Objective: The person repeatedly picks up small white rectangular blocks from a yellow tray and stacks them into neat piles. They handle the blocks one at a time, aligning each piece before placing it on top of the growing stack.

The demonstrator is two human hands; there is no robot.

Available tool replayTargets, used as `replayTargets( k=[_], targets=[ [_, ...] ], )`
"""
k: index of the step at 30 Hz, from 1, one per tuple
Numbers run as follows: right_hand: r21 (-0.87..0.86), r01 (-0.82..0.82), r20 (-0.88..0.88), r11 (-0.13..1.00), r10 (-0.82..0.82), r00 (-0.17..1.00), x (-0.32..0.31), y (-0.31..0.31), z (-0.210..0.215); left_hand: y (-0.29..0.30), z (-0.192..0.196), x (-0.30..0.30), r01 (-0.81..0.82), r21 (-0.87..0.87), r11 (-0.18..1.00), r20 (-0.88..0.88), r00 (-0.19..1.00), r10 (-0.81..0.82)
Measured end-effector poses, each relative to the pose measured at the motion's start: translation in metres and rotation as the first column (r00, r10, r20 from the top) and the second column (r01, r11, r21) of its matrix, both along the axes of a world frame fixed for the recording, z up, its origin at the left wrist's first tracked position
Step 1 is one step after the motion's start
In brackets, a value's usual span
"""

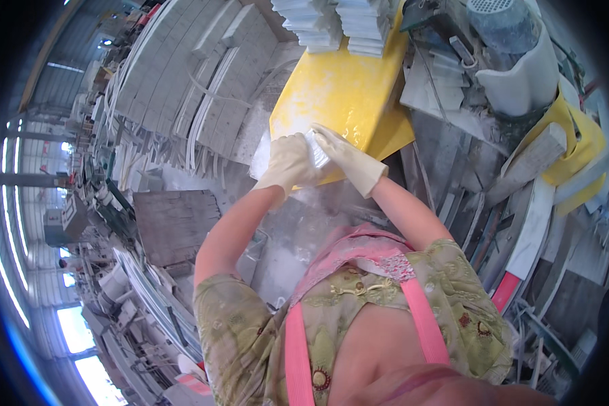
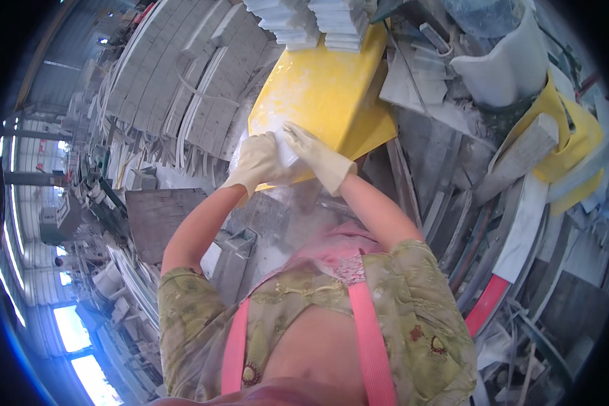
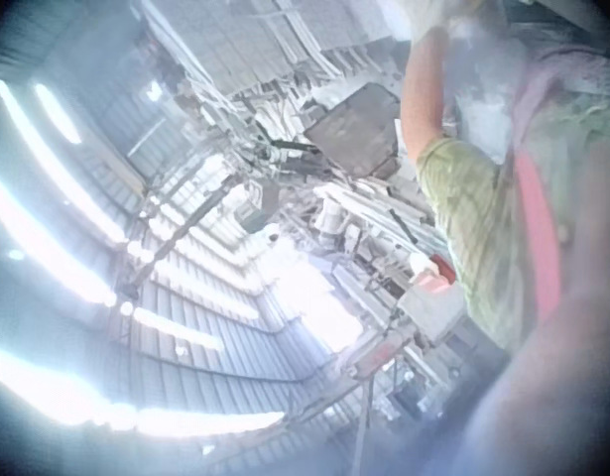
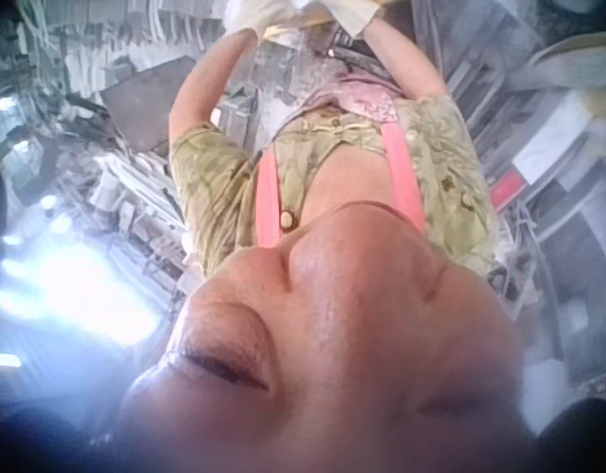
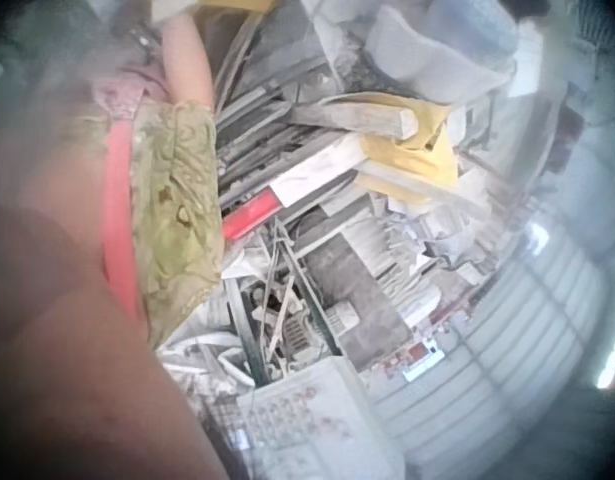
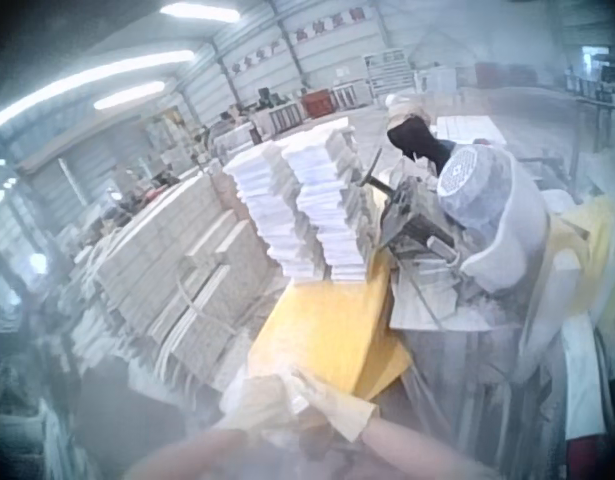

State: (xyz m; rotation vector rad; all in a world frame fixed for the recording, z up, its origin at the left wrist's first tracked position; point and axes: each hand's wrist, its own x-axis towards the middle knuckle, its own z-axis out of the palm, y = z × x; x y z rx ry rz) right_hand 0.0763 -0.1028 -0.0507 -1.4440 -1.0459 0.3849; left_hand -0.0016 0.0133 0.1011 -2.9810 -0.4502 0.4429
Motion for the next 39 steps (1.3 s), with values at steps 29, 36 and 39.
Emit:
replayTargets(
  k=[29, 36, 39],
  targets=[
    [-0.276, 0.650, -0.331, 0.708, -0.705, 0.627, 0.122, 0.019, 0.080, 0.096, -0.084, 0.212, -0.107, -0.963, -0.248, -0.165, 0.960, 0.226],
    [-0.248, 0.754, -0.109, 0.608, -0.791, 0.603, 0.161, 0.035, 0.053, 0.097, -0.094, 0.266, -0.278, -0.920, -0.275, -0.334, 0.925, 0.180],
    [-0.176, 0.754, -0.300, 0.633, -0.764, 0.571, 0.157, 0.041, 0.041, 0.104, -0.074, 0.265, -0.345, -0.934, -0.090, -0.356, 0.919, 0.170]
  ],
)
